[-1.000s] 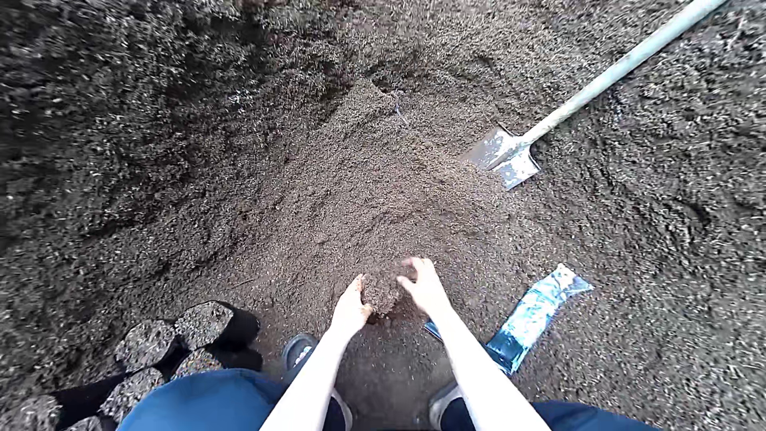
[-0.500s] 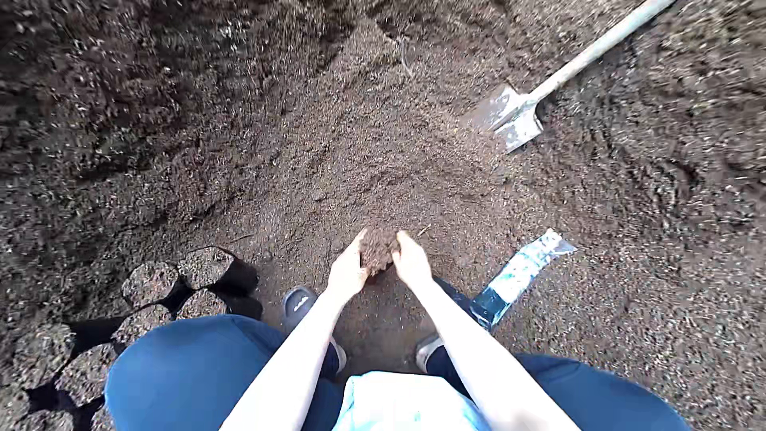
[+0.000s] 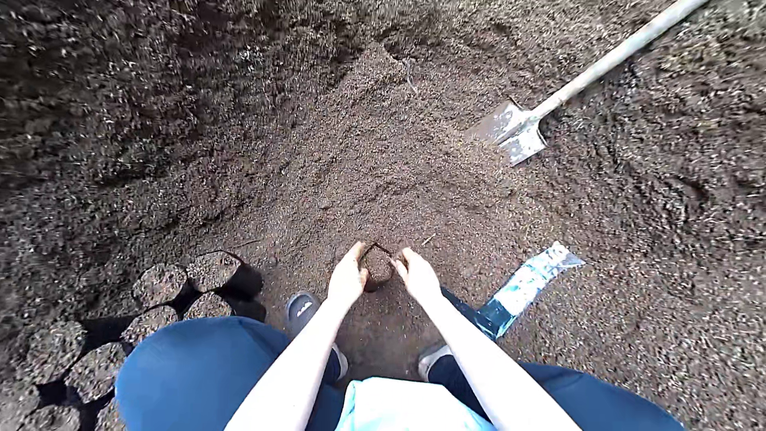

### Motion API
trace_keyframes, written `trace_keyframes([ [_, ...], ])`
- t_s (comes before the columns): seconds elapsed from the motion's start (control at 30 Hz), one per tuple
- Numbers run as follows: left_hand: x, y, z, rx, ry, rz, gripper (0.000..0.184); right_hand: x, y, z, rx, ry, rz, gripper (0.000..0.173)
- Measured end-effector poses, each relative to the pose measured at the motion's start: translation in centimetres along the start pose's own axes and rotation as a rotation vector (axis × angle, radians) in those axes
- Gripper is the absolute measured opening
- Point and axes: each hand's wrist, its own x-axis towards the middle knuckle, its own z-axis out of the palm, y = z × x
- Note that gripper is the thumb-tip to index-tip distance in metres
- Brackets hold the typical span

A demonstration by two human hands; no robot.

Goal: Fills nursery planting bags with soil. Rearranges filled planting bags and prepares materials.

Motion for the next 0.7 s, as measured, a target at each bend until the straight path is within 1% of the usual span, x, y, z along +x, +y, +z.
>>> trace_keyframes([
  [0.03,-0.5,-0.2,0.2,-0.047,0.056,-0.099,0.057,-0.7,0.5,0.1,-0.015,0.024,-0.065,0.047],
  [0.07,-0.8,-0.4,0.2,-0.058,0.056,-0.214,0.063,-1.2,0.9,0.4,-0.033,0.03,-0.154,0.048],
  [0.13,-0.8,-0.9,0.7,-0.045,-0.06,-0.397,0.084,-1.4,1.1,1.1,-0.122,-0.045,-0.311,0.055],
  [0.17,-0.6,-1.1,1.0,-0.04,-0.154,-0.43,0.087,-1.3,0.7,1.1,-0.177,-0.118,-0.339,0.061],
  [0.2,-0.4,-1.3,1.4,-0.057,-0.244,-0.425,0.082,-1.1,0.2,1.2,-0.224,-0.195,-0.334,0.065],
  [0.23,-0.1,-1.4,2.0,-0.084,-0.304,-0.387,0.074,-0.8,-0.1,1.4,-0.261,-0.259,-0.312,0.067],
  [0.27,0.3,-1.6,2.5,-0.105,-0.325,-0.341,0.063,-0.6,-0.3,1.7,-0.286,-0.303,-0.286,0.069],
  [0.3,0.7,-1.8,2.9,-0.109,-0.312,-0.307,0.053,-0.4,-0.4,2.1,-0.304,-0.331,-0.26,0.069],
  [0.33,0.9,-1.9,3.2,-0.114,-0.291,-0.294,0.046,-0.2,-0.4,2.5,-0.32,-0.347,-0.241,0.069],
  [0.43,0.6,-2.2,3.8,-0.105,-0.241,-0.282,0.041,-0.1,-0.5,3.4,-0.366,-0.393,-0.204,0.067],
  [0.53,0.3,-1.4,3.0,-0.07,-0.248,-0.233,0.042,0.5,-1.2,1.1,-0.349,-0.476,-0.191,0.059],
  [0.57,0.4,-1.2,2.2,-0.052,-0.255,-0.214,0.043,0.7,-1.2,-0.1,-0.282,-0.468,-0.2,0.054],
  [0.6,0.6,-0.8,1.1,-0.05,-0.244,-0.217,0.045,0.9,-1.0,-1.2,-0.168,-0.403,-0.21,0.048],
  [0.63,0.9,-0.5,0.1,-0.059,-0.235,-0.254,0.051,1.1,-0.5,-1.9,-0.047,-0.289,-0.207,0.041],
  [0.67,1.3,-0.2,-0.6,-0.077,-0.238,-0.321,0.06,1.4,-0.1,-2.2,0.034,-0.185,-0.163,0.039],
  [0.7,1.7,0.0,-0.9,-0.088,-0.26,-0.401,0.071,1.8,0.2,-2.3,0.052,-0.139,-0.072,0.048],
])
